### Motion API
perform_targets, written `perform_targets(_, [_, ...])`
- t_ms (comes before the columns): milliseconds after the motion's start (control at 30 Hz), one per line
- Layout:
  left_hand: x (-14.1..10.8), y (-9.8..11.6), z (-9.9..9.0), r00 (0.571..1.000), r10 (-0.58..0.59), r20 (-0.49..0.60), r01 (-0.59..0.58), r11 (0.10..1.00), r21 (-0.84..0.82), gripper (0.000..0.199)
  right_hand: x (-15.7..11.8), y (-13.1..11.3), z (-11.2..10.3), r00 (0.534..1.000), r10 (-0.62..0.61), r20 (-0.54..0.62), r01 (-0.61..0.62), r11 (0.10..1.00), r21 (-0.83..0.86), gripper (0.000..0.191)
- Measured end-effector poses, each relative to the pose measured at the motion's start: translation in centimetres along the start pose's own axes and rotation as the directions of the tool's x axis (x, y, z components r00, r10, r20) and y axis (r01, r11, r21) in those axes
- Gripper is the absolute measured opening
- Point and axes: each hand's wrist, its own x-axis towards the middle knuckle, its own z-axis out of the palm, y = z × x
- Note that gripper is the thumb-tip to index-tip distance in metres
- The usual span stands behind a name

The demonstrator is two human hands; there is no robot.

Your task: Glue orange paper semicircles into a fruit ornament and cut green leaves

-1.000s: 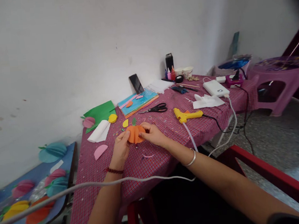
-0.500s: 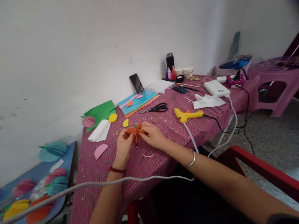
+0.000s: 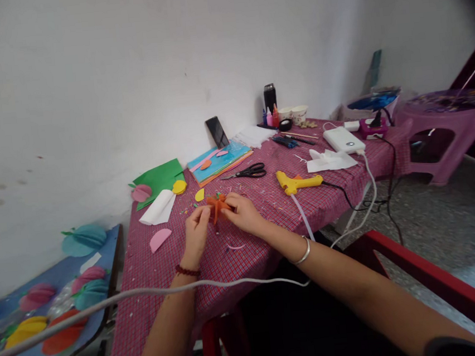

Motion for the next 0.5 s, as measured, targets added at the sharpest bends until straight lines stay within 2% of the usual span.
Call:
perform_targets(100, [-0.2,0.2,0.4,1.0,0.017,0.019,-0.017,0.999,0.03,0.022,0.0,0.0,0.0,1.0,0.014,-0.012,-0.014,1.0,-0.004,0.021])
perform_targets(267, [0.1,-0.5,0.5,0.999,0.039,-0.022,-0.037,0.994,0.105,0.005,-0.2,-0.6,-0.3,1.0,0.018,-0.026,-0.018,1.0,-0.002,0.017])
perform_targets(400, [0.5,-1.2,0.1,0.997,0.056,-0.045,-0.05,0.99,0.128,0.008,-0.2,-0.6,-0.5,0.993,0.078,-0.091,-0.077,0.997,0.01,0.017])
perform_targets(500, [0.7,-1.5,-0.1,0.994,0.075,-0.074,-0.064,0.987,0.144,0.009,-0.1,-0.2,-0.4,0.978,0.146,-0.15,-0.142,0.989,0.033,0.01])
